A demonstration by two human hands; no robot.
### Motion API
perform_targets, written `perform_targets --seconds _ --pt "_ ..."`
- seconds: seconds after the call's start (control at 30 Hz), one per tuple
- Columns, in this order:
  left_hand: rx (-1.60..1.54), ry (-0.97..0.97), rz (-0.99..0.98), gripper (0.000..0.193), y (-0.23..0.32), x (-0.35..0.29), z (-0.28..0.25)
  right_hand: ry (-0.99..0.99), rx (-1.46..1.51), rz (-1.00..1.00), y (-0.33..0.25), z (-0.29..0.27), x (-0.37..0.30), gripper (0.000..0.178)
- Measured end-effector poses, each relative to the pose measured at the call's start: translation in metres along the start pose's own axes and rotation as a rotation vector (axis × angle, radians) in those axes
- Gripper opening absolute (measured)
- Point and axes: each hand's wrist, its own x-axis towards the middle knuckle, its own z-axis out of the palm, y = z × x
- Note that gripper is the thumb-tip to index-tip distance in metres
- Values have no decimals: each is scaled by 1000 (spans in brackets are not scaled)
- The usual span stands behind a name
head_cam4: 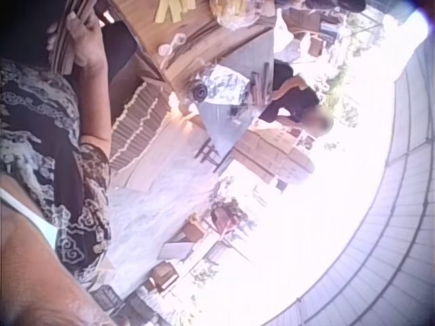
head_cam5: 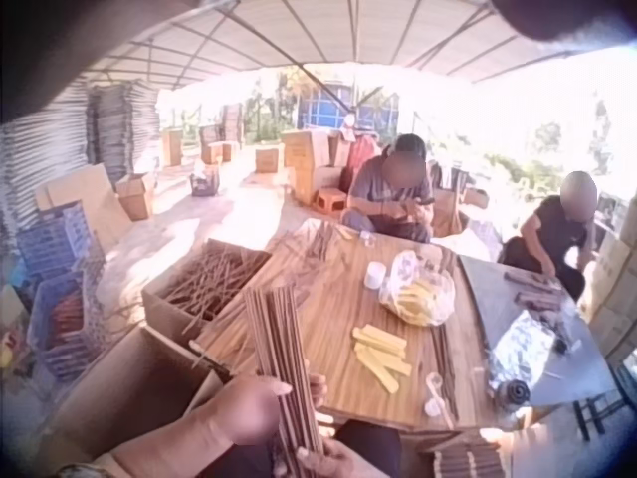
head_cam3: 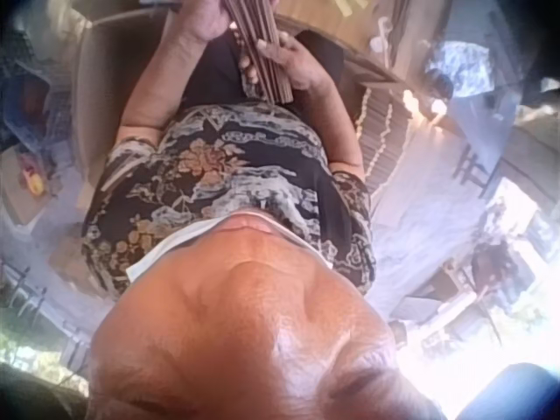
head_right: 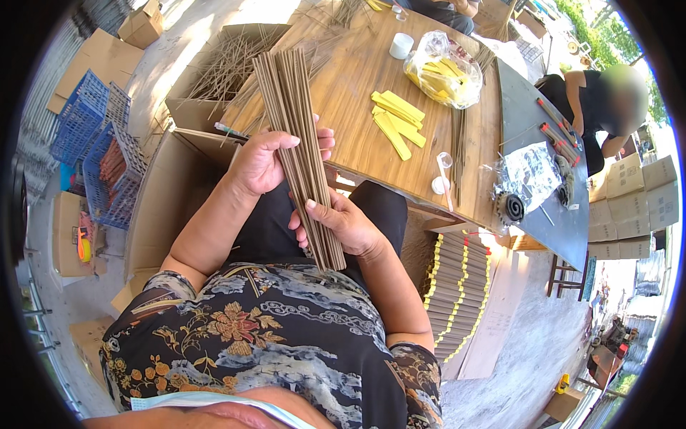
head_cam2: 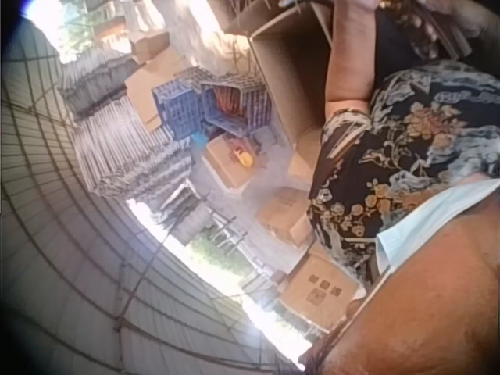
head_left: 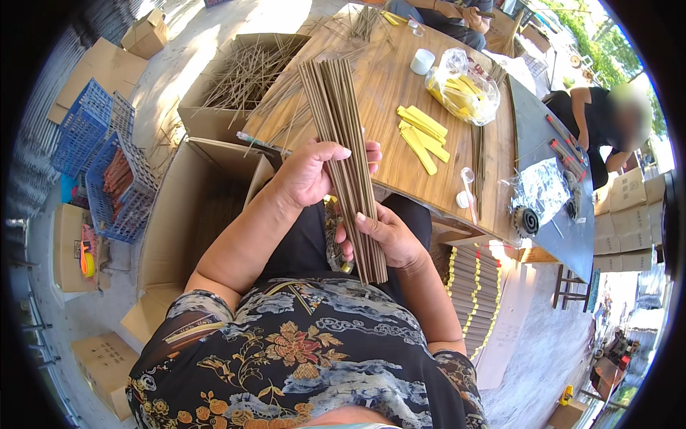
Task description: The person gathers thin sticks from a cardboard box and aligns them into a bundle. They wrap a yellow paper strip around the bundle to secure it, then place the finished bundle into the box. The person repeats this process with additional sticks.
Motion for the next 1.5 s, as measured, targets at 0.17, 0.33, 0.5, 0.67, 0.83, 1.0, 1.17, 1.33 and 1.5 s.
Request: perform_targets --seconds 0.17,0.33,0.5,0.67,0.83,1.0,1.17,1.33,1.5 --pt "-113 -96 -125 48 2 -2 -7 -3 149 33 2 -1 -3 30" --pt "-94 -107 -109 48 1 -3 -8 9 87 14 4 -3 -4 31" --pt "123 -22 32 47 3 -8 -6 19 48 25 2 -3 -5 36" --pt "245 141 193 42 10 -6 -9 11 14 7 2 -5 -5 34" --pt "1343 648 966 46 28 3 -20 96 -106 -10 8 -9 -7 34" --pt "1362 560 503 32 46 3 -8 152 -224 -6 9 -9 -7 31" --pt "1126 424 503 10 54 11 -14 163 -277 6 9 -9 -8 23" --pt "1039 426 382 8 88 8 2 168 -272 28 4 -8 -9 23" --pt "920 451 785 8 174 -5 -8 167 -236 46 4 -15 -9 31"
